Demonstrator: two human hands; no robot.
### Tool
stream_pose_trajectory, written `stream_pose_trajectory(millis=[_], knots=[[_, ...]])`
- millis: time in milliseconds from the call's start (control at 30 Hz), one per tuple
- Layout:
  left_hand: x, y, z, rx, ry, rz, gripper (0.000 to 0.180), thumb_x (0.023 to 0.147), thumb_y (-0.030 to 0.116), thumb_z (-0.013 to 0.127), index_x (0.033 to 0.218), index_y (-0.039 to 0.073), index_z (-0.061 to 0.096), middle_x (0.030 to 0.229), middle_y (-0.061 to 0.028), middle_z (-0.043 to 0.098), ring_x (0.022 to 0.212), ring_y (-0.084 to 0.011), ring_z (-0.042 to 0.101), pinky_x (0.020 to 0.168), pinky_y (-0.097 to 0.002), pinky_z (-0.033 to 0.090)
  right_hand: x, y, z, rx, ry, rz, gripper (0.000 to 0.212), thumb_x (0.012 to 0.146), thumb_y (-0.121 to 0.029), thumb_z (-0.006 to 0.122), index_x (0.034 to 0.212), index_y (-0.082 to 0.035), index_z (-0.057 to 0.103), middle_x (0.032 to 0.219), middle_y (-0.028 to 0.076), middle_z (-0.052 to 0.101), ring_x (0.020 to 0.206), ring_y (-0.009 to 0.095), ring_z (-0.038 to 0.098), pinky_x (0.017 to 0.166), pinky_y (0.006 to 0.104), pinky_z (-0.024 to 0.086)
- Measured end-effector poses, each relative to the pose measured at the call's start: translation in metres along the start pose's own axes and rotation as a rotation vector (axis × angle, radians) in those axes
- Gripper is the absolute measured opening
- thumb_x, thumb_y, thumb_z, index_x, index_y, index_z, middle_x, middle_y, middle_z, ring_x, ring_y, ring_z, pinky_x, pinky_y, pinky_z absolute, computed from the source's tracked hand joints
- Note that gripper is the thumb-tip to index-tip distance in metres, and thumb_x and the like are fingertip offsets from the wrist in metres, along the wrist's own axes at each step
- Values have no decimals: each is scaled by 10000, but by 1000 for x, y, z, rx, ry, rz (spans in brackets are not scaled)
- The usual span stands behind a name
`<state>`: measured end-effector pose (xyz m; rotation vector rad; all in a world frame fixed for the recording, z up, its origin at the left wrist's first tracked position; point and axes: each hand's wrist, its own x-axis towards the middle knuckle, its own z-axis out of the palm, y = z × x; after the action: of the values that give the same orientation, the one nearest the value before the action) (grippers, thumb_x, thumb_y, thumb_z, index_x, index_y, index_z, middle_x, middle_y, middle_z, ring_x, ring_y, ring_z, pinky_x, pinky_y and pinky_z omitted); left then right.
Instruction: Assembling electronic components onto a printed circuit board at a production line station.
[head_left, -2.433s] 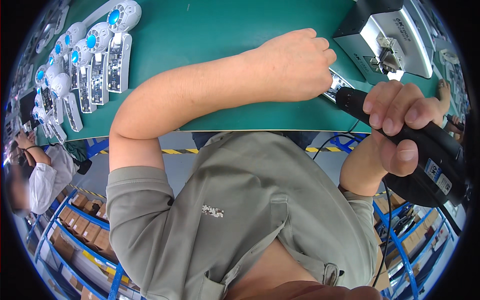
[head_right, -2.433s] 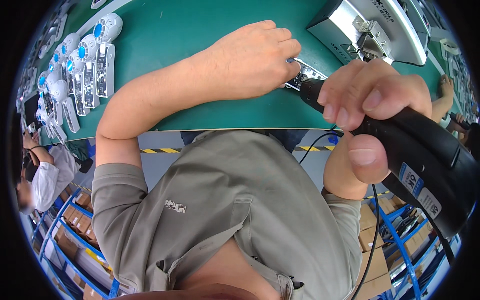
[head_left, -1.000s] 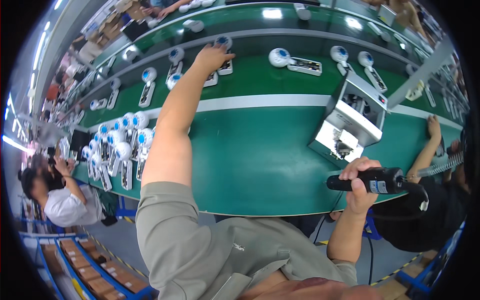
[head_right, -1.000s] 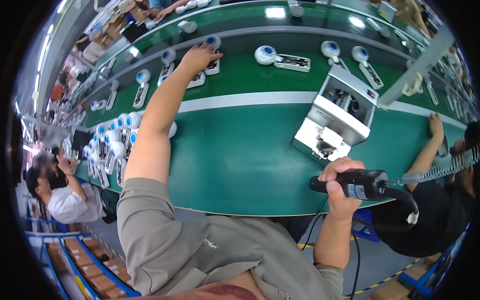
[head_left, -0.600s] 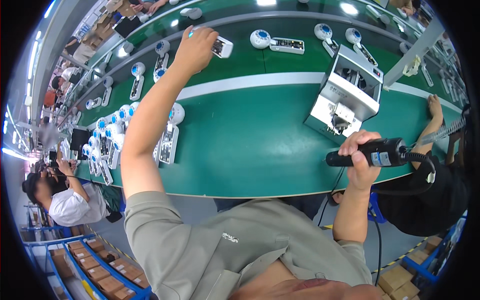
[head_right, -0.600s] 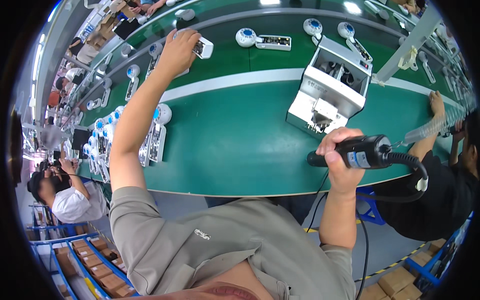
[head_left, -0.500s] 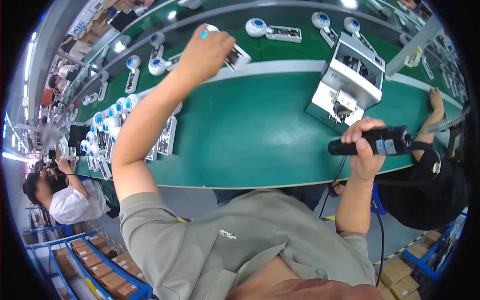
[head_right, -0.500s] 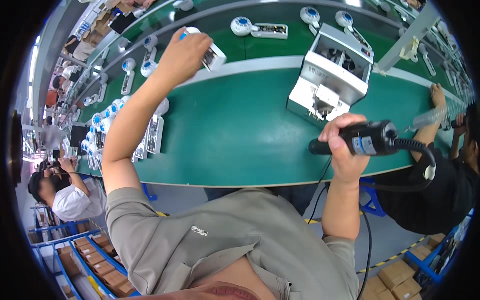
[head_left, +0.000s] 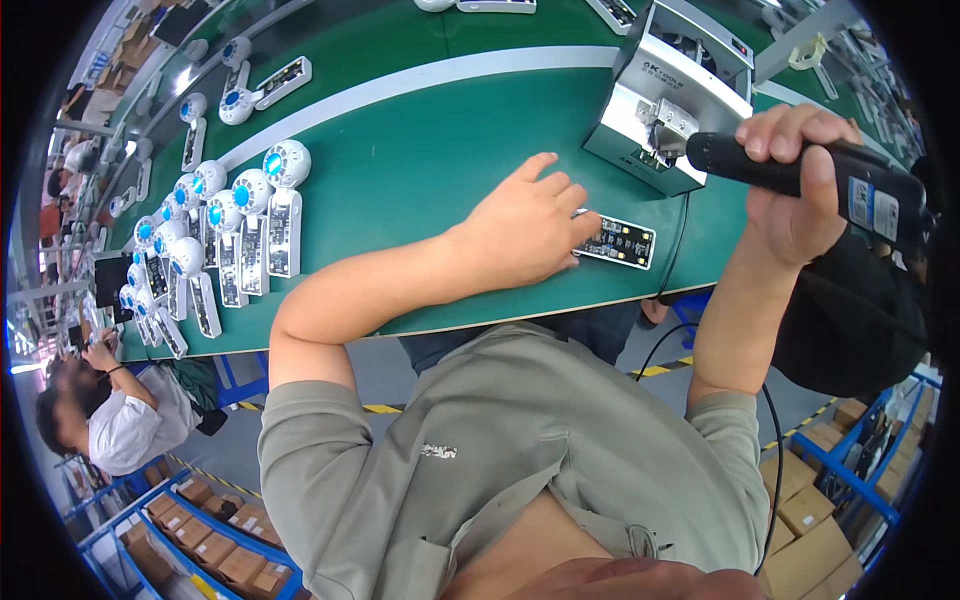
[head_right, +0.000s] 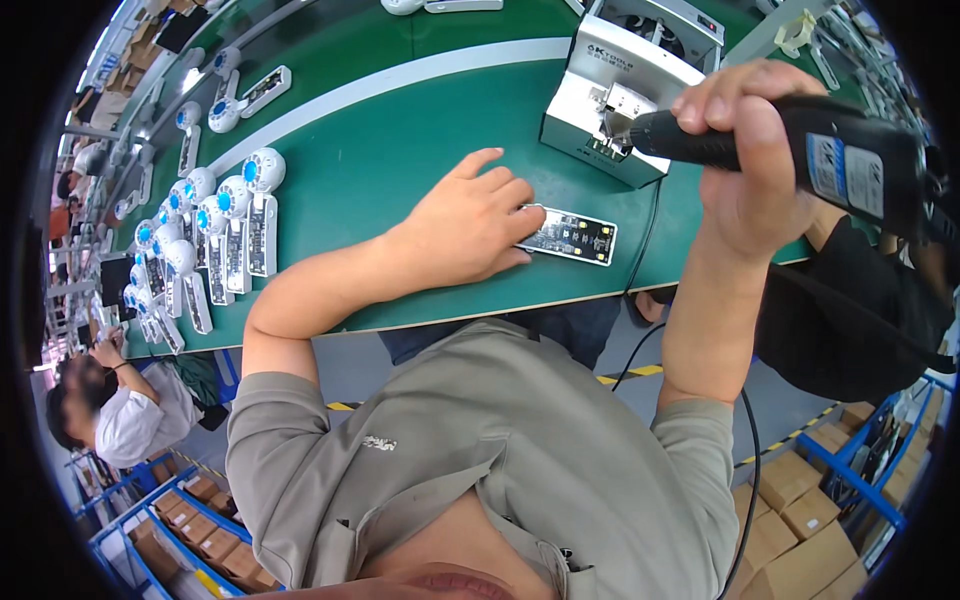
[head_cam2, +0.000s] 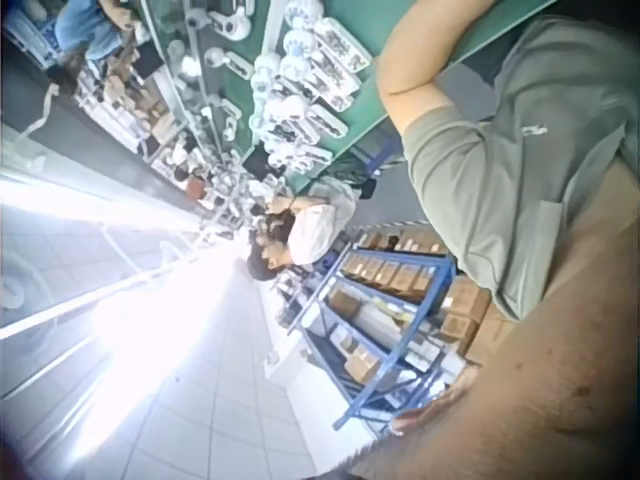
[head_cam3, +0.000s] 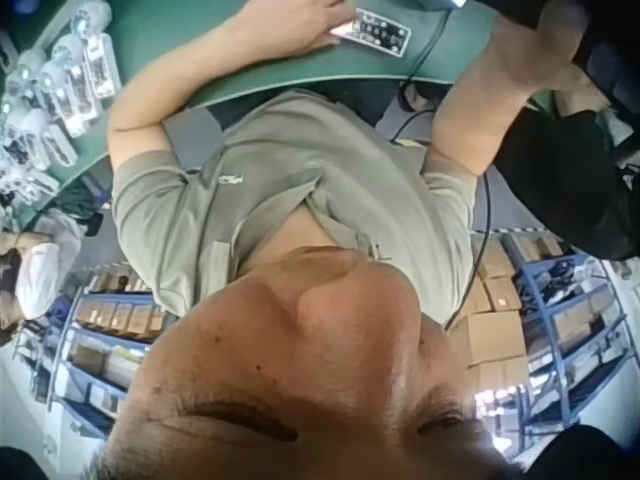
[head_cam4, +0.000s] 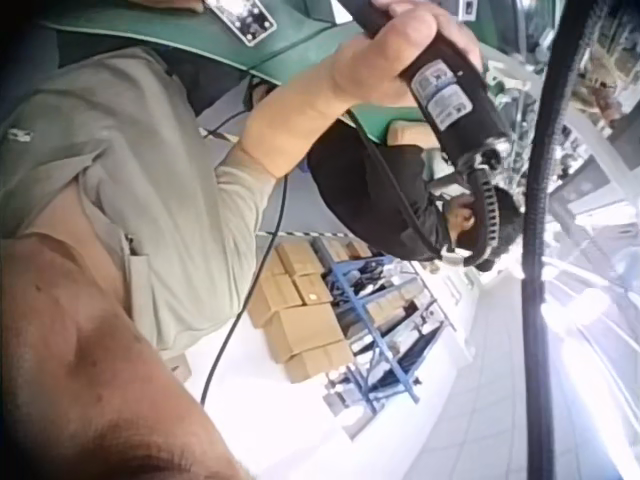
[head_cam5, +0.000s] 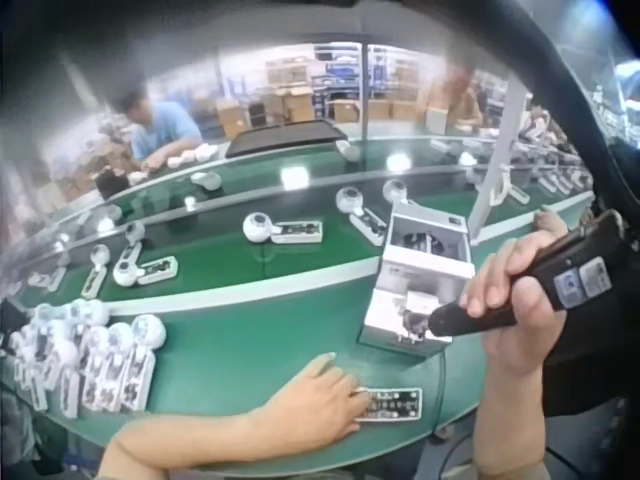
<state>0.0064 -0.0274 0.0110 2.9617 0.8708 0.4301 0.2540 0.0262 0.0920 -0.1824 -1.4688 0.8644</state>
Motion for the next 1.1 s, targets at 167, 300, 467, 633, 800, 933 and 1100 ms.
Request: stream_pose_trajectory(millis=[167,300,467,633,800,933,1100], knots=[[-5,-5,14,-91,115,12,241,773,274,691,913,89,626,916,-81,571,856,-235,533,875,-383,419,4,10,-3,-104,-85,52,288,875,-100,552,1130,32,564,782,110,590,659,212,584,646,344,516],[-9,-5,19,-121,99,-17,257,773,264,697,950,89,632,966,-72,574,868,-226,528,819,-347,420,-1,5,11,14,-97,160,322,877,-110,545,1160,45,549,767,108,594,642,206,583,633,334,516],[-7,-8,17,-108,39,-34,299,780,249,703,1017,79,639,1049,-65,579,894,-216,522,799,-324,415,-17,13,20,175,-164,263,395,896,-175,520,1238,23,512,807,85,574,691,190,561,675,325,491],[-7,-7,19,-71,36,-25,286,774,241,704,994,66,647,1034,-67,576,883,-212,516,787,-323,415,-32,26,21,203,-235,286,441,912,-233,504,1290,-7,492,859,63,551,749,178,539,728,326,466],[-7,-7,18,-65,48,-27,267,769,235,702,967,61,654,992,-67,562,865,-210,508,769,-322,414,-36,34,26,203,-234,305,429,910,-229,507,1280,-12,498,859,61,549,745,178,537,727,325,465],[-7,-7,18,-65,61,-27,254,768,231,698,953,62,657,954,-65,547,847,-208,501,751,-322,410,-38,34,28,196,-242,315,423,911,-227,505,1278,-17,499,858,61,549,742,177,536,726,324,464],[-6,-7,18,-56,81,-21,238,771,227,687,940,63,658,915,-61,528,823,-207,490,733,-320,403,-37,32,33,174,-221,296,410,901,-206,519,1258,-6,502,825,67,554,709,178,543,695,319,474]])
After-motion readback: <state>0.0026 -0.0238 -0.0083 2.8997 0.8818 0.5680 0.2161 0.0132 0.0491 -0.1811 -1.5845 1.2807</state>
